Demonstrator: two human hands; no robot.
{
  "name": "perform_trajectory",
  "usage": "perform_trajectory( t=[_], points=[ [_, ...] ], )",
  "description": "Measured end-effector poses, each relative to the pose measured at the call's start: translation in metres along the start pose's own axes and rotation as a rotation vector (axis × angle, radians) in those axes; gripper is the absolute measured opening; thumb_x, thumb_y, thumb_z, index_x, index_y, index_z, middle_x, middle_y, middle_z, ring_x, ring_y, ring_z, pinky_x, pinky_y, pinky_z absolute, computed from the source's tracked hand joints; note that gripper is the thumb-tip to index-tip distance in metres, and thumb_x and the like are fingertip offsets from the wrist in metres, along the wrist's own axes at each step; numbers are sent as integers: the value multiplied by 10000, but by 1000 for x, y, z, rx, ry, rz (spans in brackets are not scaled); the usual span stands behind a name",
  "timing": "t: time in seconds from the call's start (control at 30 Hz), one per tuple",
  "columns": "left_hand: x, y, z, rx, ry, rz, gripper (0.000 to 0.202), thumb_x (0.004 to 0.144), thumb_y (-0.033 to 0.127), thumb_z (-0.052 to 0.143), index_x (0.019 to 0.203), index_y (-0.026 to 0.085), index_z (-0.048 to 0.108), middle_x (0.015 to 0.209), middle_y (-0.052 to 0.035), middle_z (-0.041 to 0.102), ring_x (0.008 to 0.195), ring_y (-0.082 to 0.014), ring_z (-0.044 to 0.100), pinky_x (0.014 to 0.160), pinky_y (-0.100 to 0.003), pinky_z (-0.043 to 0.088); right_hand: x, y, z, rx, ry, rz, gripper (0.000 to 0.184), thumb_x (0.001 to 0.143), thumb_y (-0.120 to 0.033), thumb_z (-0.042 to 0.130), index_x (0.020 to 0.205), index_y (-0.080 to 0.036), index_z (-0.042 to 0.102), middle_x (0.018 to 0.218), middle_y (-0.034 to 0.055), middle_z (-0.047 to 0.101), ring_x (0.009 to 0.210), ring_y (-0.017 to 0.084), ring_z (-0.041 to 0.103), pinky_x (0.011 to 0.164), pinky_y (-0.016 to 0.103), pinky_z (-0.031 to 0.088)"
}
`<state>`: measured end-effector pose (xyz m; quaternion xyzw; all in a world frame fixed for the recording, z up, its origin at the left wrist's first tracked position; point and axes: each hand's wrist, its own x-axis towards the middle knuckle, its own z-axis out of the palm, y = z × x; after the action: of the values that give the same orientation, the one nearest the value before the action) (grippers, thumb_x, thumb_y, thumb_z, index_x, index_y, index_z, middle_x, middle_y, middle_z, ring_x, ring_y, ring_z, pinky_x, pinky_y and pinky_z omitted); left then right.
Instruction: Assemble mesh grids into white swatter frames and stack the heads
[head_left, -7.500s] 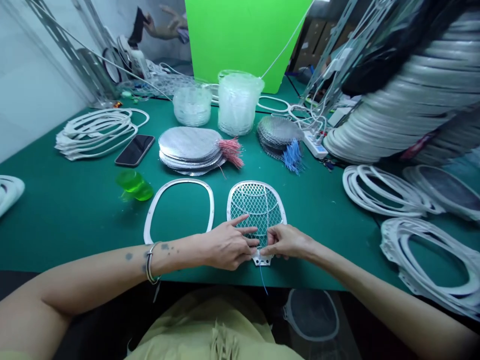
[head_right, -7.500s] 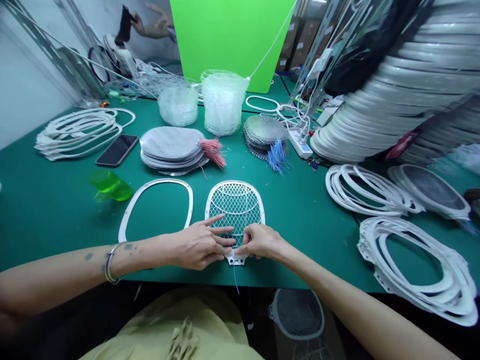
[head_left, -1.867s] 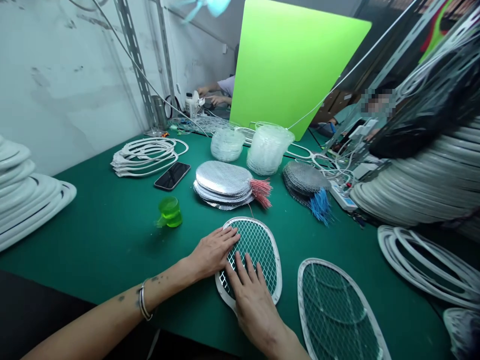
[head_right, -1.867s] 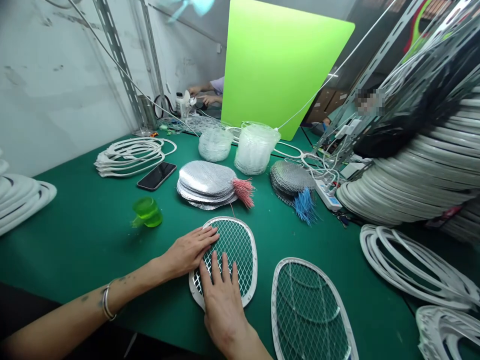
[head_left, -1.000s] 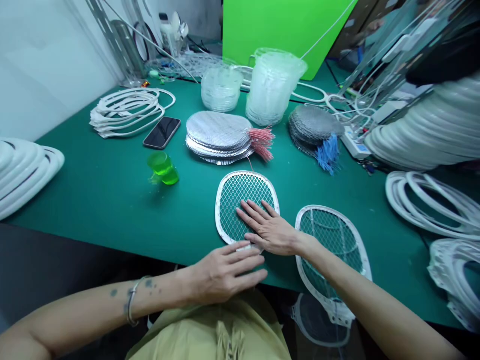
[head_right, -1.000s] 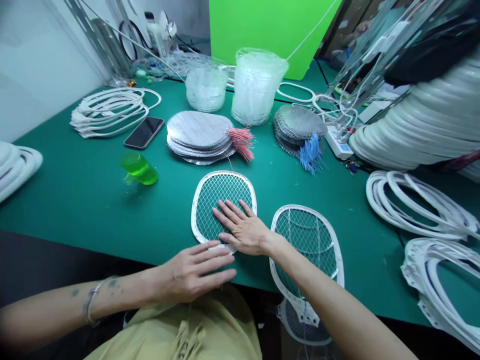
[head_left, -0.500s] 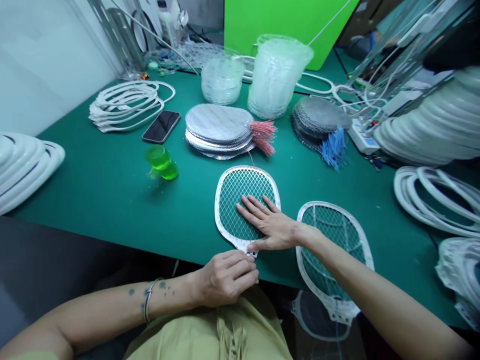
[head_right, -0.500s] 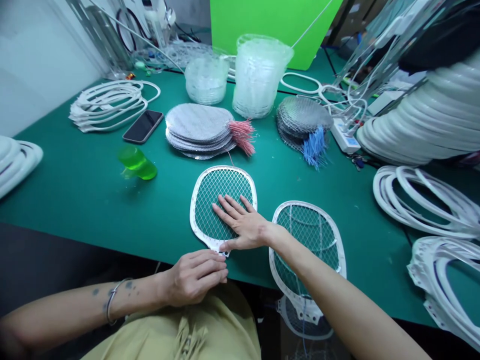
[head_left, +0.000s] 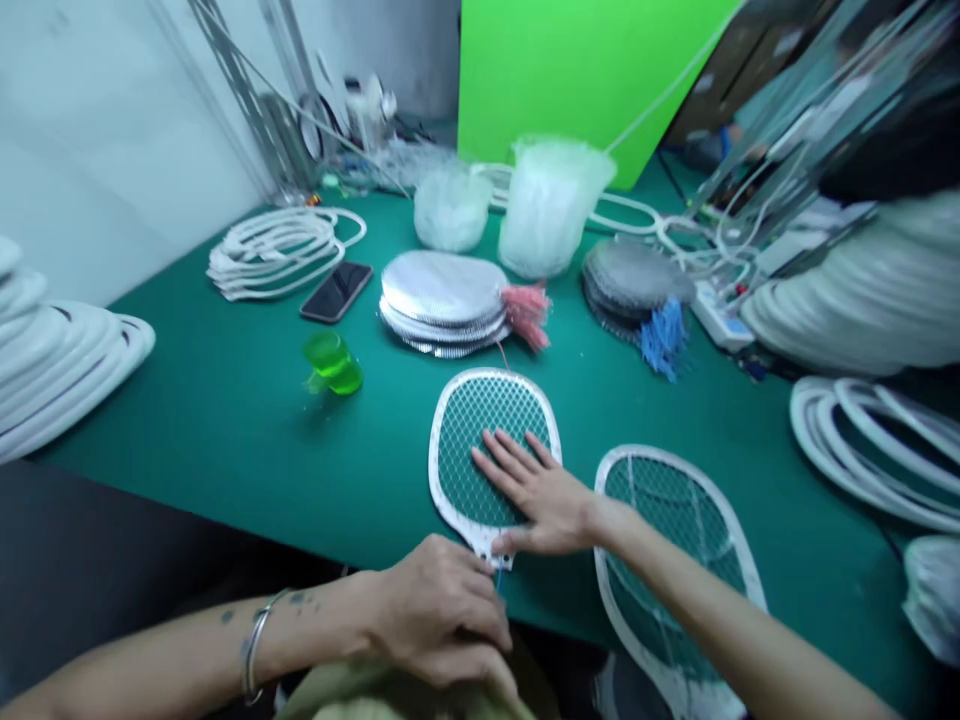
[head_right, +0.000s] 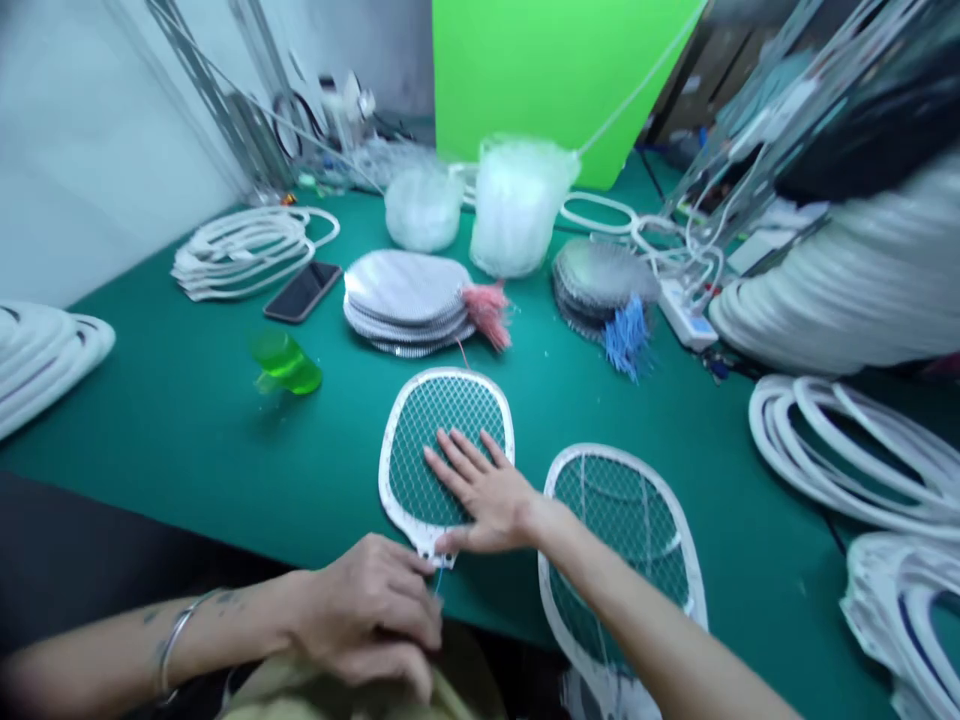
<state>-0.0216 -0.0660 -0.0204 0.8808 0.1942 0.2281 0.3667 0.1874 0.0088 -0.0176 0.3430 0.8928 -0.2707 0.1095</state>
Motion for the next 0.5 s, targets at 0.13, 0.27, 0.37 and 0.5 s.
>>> perform_trajectory(
  t=[0.13, 0.27, 0.37, 0.5],
  points=[
    [3, -21, -32, 230, 172, -374, 457, 955, 415, 501, 1364, 210, 504, 1385, -76, 550, 1263, -225, 529, 1071, -349, 429, 1, 1, 0, 90, -64, -47, 1006, 803, -741, 454, 1505, -210, -32, 1554, 93, -103, 1432, 332, -95, 1120, 605, -82],
    [-8, -64, -22, 605, 123, -349, 777, 926, 502, 500, 1535, 169, 151, 1562, -104, 237, 1412, -295, 307, 1154, -440, 290, -1, 11, -19, 189, -173, -69, 1038, 745, -730, 544, 1493, -312, -44, 1545, 21, -91, 1422, 324, -69, 1137, 614, -7],
    [-13, -94, -6, 756, 172, -227, 811, 939, 560, 445, 1540, 164, 72, 1531, -97, 313, 1386, -262, 366, 1189, -404, 196, 8, 21, -80, 286, -304, -79, 870, 691, -658, 677, 1448, -420, 319, 1521, 10, 304, 1401, 339, 255, 1132, 565, 239],
    [-11, -104, 1, 817, 263, -208, 633, 991, 433, 436, 1532, 235, 173, 1420, -27, 508, 1292, -194, 499, 1175, -328, 249, 84, 42, -208, 324, -68, 105, 425, 807, -564, 639, 1087, -254, 716, 991, 51, 737, 880, 235, 696, 817, 376, 556]
  ],
)
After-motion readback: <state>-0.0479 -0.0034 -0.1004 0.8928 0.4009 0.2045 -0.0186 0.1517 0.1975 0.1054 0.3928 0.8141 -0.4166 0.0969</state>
